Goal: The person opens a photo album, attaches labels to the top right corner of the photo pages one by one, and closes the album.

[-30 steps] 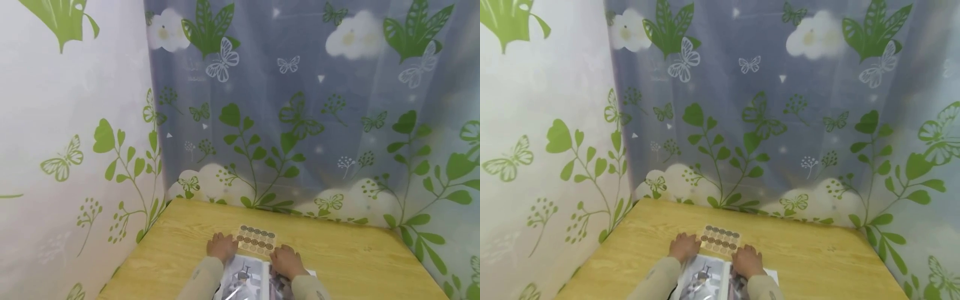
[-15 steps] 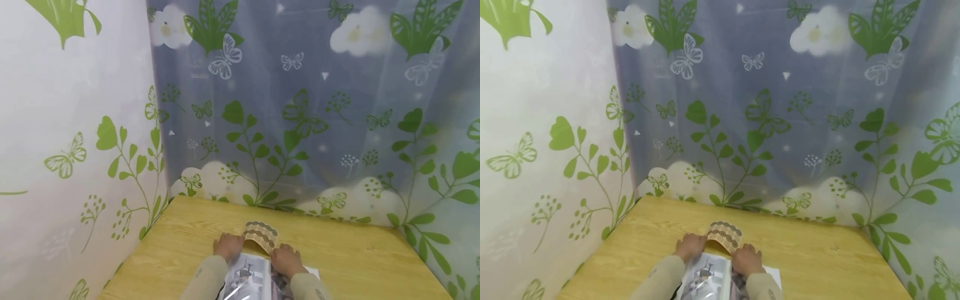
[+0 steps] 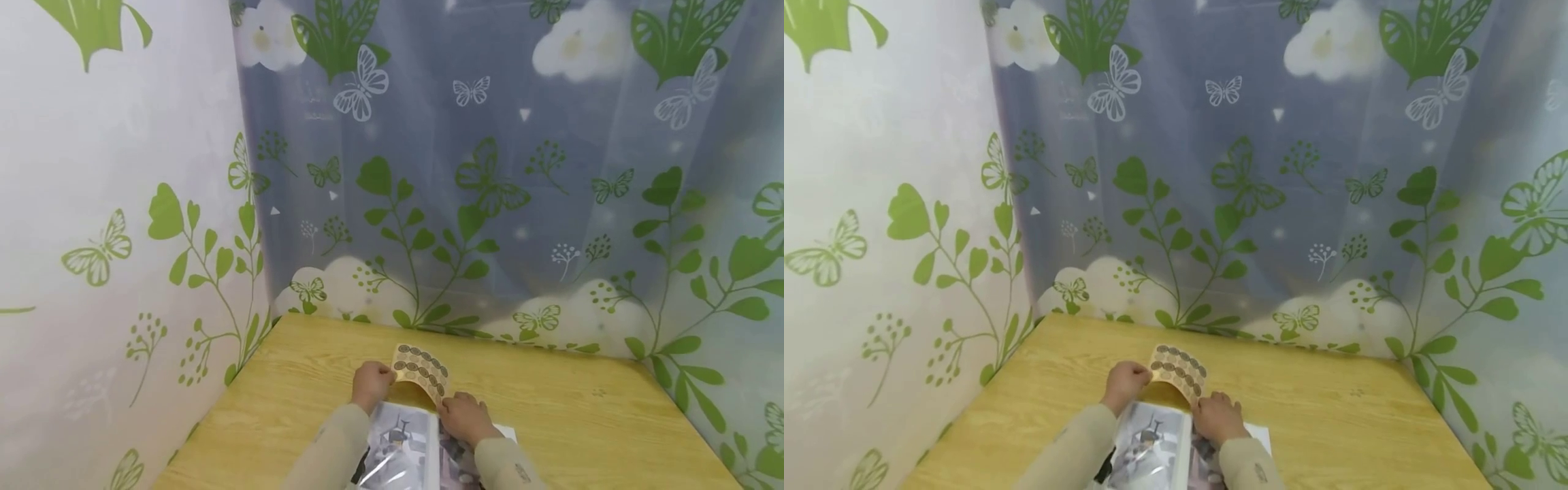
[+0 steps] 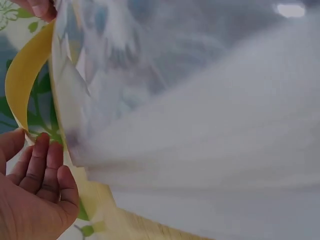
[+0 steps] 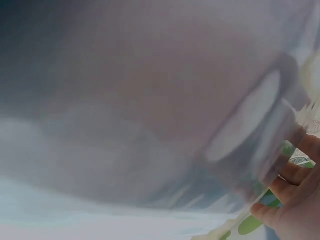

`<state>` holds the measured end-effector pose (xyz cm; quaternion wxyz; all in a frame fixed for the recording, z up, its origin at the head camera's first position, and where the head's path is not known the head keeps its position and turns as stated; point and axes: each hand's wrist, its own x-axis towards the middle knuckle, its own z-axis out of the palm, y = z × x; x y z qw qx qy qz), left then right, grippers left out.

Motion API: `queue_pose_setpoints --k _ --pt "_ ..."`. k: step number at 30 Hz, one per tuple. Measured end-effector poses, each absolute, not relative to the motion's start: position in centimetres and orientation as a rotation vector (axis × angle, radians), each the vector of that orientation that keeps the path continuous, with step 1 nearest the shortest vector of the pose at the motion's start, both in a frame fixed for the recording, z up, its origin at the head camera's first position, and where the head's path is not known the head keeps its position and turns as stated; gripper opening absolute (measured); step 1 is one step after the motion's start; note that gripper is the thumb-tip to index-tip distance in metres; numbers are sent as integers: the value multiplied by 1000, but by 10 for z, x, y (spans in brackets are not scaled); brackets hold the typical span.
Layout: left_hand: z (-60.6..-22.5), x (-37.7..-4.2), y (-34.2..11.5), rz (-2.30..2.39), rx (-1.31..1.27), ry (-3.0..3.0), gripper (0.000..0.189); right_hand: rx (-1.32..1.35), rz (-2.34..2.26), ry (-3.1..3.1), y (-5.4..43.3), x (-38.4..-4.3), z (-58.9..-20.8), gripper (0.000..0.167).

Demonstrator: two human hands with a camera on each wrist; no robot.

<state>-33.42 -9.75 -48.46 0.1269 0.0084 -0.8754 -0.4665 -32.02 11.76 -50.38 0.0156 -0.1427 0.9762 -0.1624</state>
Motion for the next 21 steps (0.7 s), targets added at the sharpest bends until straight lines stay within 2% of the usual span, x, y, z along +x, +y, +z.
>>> queue_pose_setpoints --k 8,16,21 --pt "-481 -332 -95 -1448 95 -2477 12 -457 -479 3092 118 -320 -507 42" --pt "-478 -321 -97 -1542 102 -2457 9 -480 -389 3260 111 -319 -508 27" --pt "-477 -318 -98 -1658 120 -2402 13 -557 -187 3341 106 -319 -505 25"
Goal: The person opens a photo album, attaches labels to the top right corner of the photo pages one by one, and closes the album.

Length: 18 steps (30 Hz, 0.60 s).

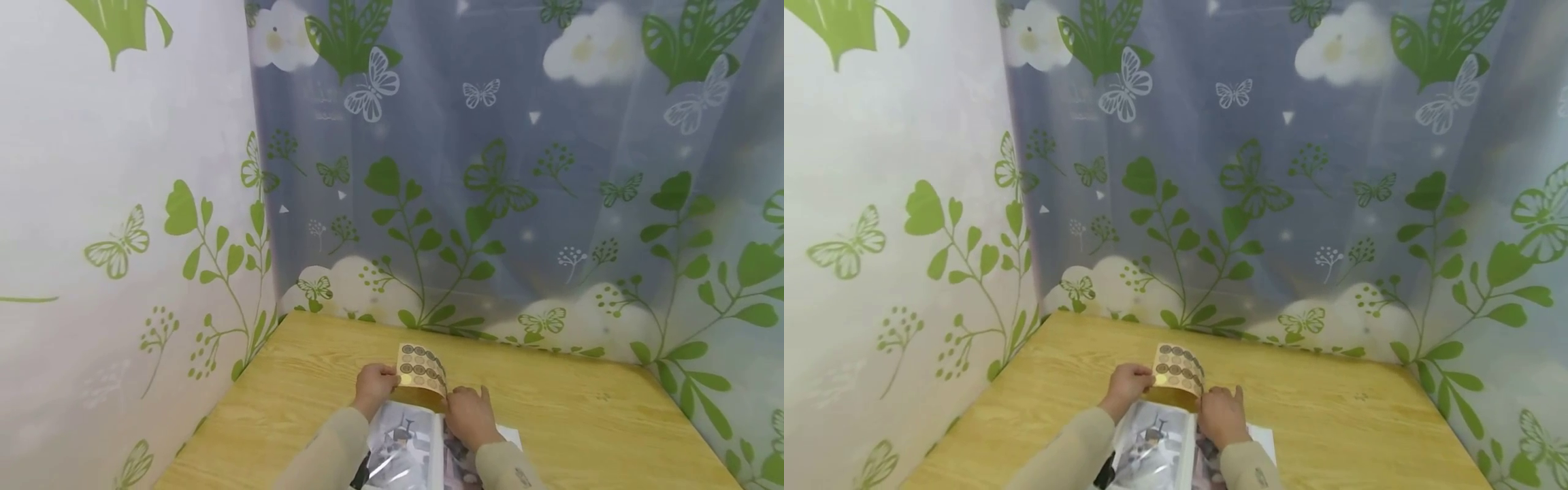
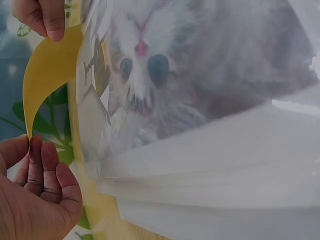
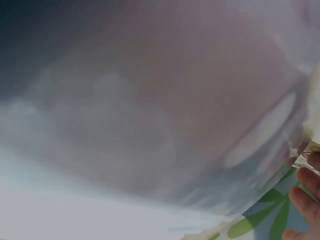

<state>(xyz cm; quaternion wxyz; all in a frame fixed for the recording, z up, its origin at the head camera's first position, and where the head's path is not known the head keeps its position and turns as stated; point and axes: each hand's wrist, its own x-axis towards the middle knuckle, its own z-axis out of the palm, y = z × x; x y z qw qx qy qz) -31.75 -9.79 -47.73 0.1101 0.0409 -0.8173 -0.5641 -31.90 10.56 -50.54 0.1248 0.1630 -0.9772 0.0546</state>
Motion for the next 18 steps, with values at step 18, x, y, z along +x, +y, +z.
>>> queue_pose_setpoints --k 18 --pt "-483 -309 -91 -1987 125 -2325 28 561 164 -2802 112 -312 -502 22"
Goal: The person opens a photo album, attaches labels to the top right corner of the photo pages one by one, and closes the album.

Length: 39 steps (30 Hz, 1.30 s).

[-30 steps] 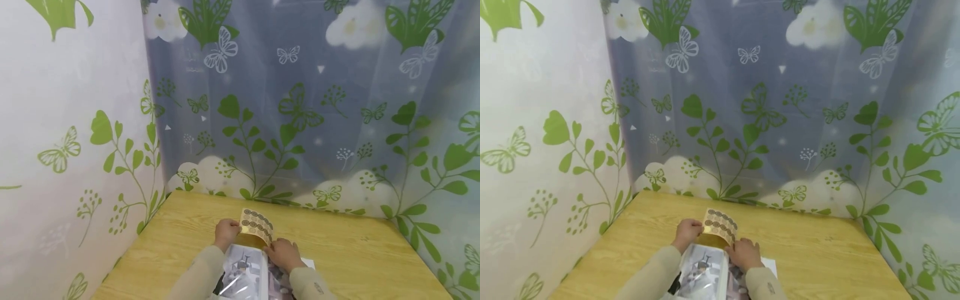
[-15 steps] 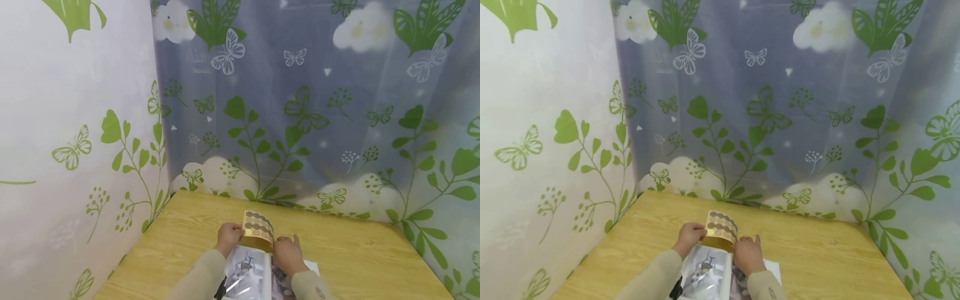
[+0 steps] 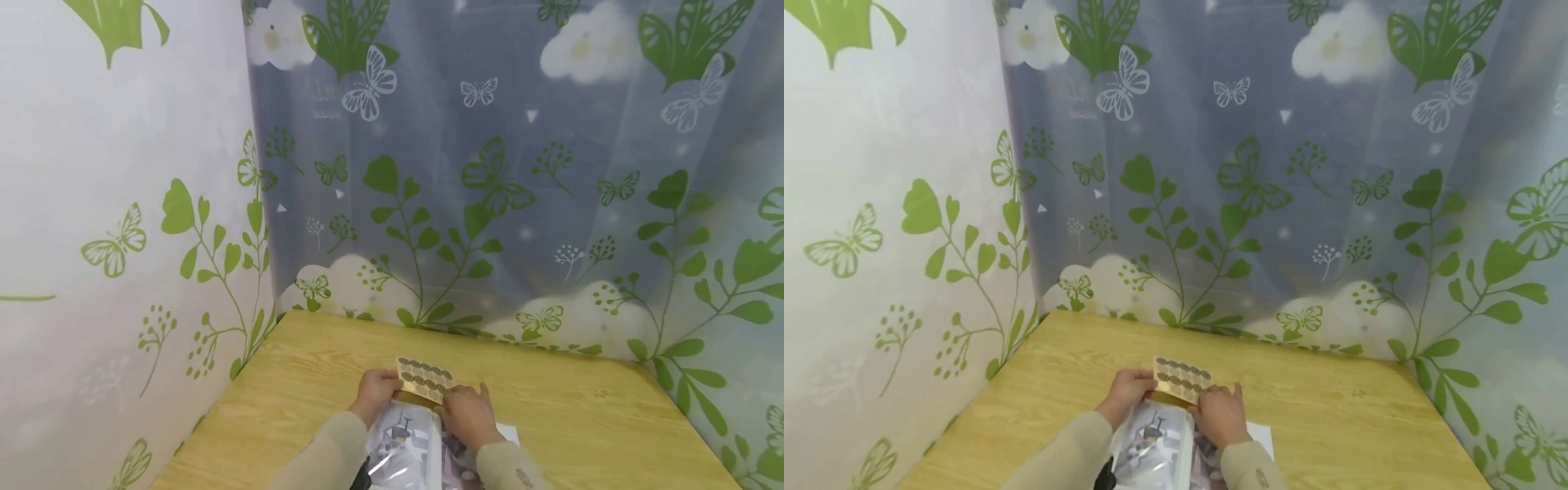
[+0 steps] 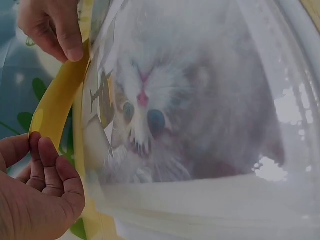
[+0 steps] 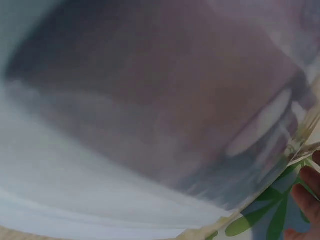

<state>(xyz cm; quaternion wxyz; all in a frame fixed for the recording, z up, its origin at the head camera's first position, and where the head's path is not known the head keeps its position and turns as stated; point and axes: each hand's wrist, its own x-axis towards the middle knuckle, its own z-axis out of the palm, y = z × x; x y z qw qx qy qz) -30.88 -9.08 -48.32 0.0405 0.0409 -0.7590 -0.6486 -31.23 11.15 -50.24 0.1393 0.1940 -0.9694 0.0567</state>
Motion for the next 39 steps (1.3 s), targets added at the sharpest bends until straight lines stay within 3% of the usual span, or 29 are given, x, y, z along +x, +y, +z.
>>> queue_pose_setpoints --k 8,14,21,28,35,39 --pt "-486 -306 -90 -2084 110 -2247 30 669 56 -2638 106 -314 -506 7" --pt "-485 -305 -86 -2194 132 -2176 31 687 -13 -2586 105 -314 -506 6" --pt "-486 -301 -81 -2424 237 -2090 12 700 34 -2540 111 -310 -504 4" --pt "-487 -299 -76 -2530 221 -2038 9 724 179 -2573 115 -305 -499 10" --pt "-489 -297 -72 -2509 152 -2093 10 581 653 -2687 107 -298 -484 23" --pt "-489 -295 -70 -2481 84 -2141 14 515 804 -2683 101 -293 -481 23"
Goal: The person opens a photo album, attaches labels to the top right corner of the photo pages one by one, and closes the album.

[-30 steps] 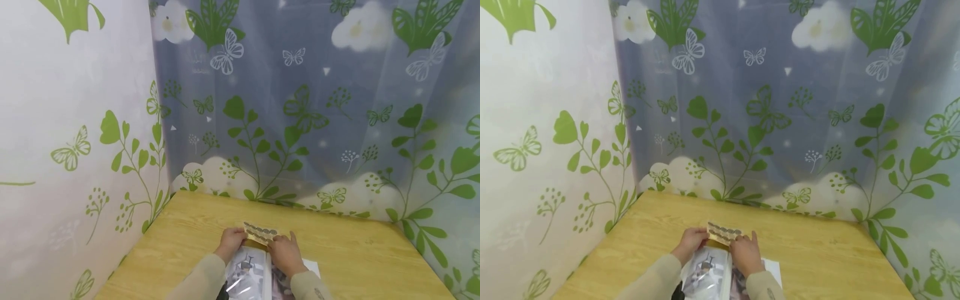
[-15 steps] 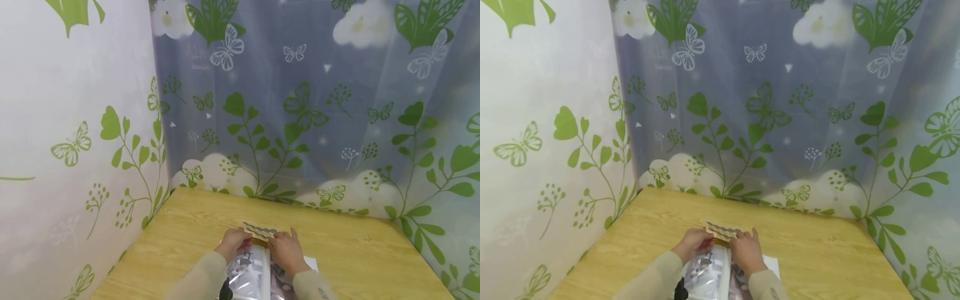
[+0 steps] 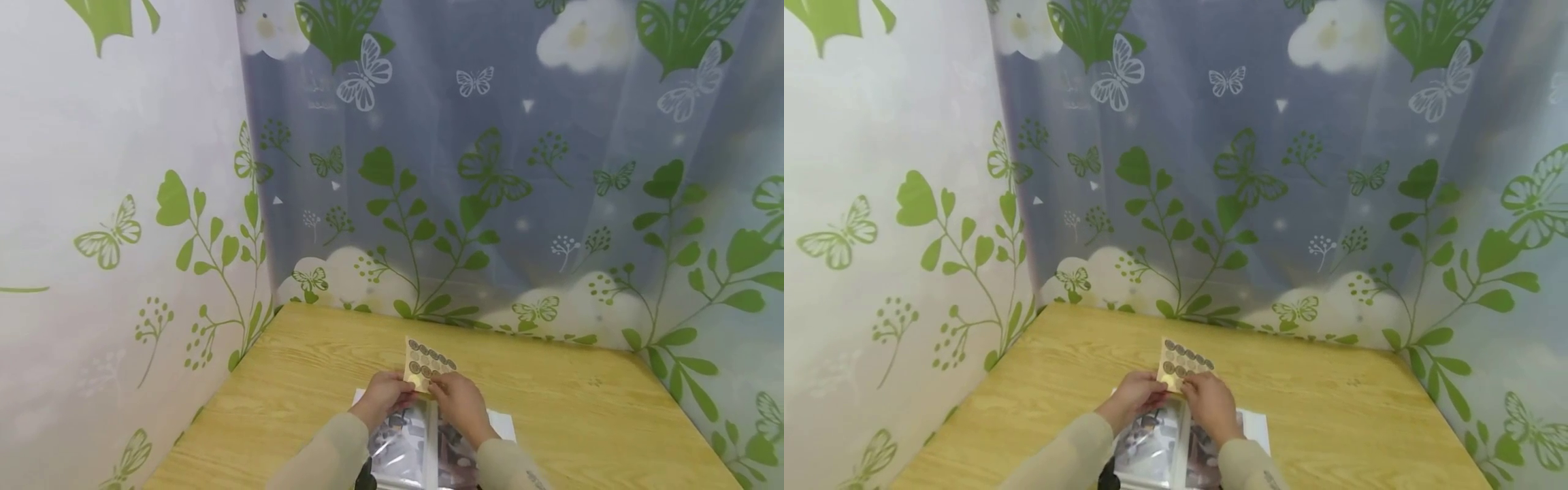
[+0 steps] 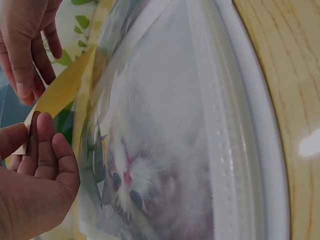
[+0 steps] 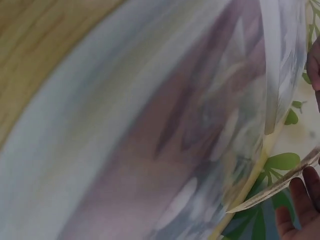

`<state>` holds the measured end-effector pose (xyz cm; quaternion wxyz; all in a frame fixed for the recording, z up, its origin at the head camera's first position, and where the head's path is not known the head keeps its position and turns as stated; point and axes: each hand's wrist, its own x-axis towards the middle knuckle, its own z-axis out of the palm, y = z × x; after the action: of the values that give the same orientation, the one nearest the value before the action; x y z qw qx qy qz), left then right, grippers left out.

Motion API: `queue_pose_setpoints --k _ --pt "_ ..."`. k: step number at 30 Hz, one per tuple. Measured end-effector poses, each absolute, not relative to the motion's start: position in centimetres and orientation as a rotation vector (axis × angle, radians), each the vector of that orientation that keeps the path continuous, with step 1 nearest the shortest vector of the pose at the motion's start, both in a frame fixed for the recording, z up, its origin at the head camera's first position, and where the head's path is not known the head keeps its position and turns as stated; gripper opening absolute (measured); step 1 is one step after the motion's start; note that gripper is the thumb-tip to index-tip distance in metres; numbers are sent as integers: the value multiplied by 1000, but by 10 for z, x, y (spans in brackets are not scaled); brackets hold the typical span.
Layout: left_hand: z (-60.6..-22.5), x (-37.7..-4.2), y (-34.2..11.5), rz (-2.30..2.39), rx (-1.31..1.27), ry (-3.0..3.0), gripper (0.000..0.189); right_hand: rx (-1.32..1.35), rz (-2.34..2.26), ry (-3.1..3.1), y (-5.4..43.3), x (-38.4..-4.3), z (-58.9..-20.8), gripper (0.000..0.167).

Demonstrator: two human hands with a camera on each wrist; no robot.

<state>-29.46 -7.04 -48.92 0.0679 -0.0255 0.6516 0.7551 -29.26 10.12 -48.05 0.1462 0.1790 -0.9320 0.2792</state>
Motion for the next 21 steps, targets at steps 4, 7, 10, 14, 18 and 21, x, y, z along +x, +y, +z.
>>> queue_pose_setpoints --k 4,7,10,14,18,21 --pt "-488 -292 -71 2251 -31 1974 11 467 869 -2674 98 -285 -479 23" --pt "-487 -292 -71 2243 7 1977 13 428 905 -2659 96 -281 -478 25" --pt "-487 -292 -72 2248 44 1968 17 404 918 -2647 95 -278 -477 24" --pt "-487 -291 -70 2254 86 1958 20 364 930 -2664 96 -276 -477 25" --pt "-487 -289 -67 2241 104 1983 19 349 913 -2692 96 -276 -477 25" --pt "-486 -287 -66 2219 108 2014 19 334 895 -2709 96 -275 -477 24"
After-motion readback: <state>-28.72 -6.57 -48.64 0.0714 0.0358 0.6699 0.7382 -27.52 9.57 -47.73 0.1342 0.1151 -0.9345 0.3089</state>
